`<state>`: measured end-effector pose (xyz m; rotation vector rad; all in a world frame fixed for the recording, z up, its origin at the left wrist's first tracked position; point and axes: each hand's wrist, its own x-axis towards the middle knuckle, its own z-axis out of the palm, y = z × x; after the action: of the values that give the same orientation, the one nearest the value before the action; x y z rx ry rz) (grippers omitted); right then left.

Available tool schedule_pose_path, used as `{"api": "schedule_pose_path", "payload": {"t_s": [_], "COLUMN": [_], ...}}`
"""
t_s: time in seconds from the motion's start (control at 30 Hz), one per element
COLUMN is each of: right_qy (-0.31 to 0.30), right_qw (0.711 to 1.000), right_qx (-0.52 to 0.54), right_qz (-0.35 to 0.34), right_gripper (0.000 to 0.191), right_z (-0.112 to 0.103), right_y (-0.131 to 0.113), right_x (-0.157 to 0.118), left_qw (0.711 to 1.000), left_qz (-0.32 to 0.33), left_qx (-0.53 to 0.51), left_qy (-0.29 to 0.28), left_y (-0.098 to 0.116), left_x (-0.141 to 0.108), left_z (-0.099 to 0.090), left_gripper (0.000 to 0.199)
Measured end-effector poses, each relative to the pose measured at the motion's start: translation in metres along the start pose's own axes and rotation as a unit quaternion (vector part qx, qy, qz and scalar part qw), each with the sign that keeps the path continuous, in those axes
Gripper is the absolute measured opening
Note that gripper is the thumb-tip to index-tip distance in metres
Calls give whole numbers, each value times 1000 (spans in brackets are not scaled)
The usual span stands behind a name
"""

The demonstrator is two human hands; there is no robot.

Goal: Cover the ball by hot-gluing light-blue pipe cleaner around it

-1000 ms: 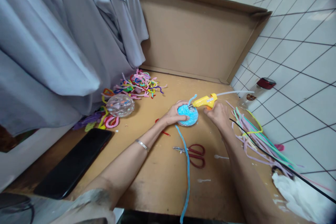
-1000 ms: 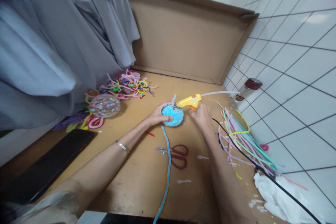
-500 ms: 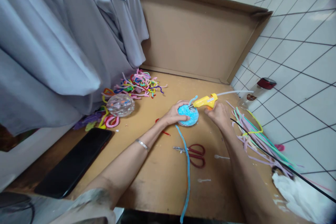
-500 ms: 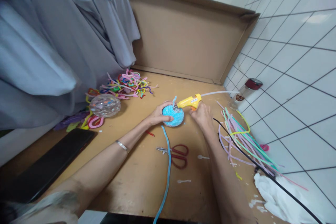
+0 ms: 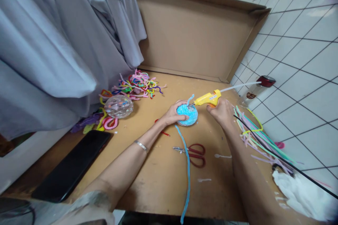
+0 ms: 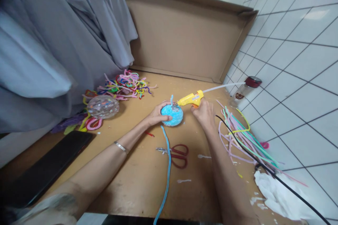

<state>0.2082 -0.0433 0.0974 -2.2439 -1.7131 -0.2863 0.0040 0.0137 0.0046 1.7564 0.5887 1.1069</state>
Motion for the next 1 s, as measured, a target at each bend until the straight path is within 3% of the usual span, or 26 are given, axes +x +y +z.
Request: {"api": "schedule_pose_path", "payload": {"t_s": [0.43,0.57,1.0], "right_qy": [-23,-4,0], "right_qw": [1000,1000,1000], "right_qx": [-7,-13,-26], "right_qz": [-2,22,9], "right_gripper": [42,43,42], "right_z": [4,1,-3], "right_y": [-6,-4,-10], "right_x": [-2,-1,-7], "left_qw": [1000,1000,1000], "left_qz": [-4,-3,-12], "left_qx": [-7,-13,-9], "left_qy": [6,3,4], "left_y": [-2,-1,-1], "left_x": [1,1,1], "left_z": [0,0,0], "left_gripper": [64,65,65]}}
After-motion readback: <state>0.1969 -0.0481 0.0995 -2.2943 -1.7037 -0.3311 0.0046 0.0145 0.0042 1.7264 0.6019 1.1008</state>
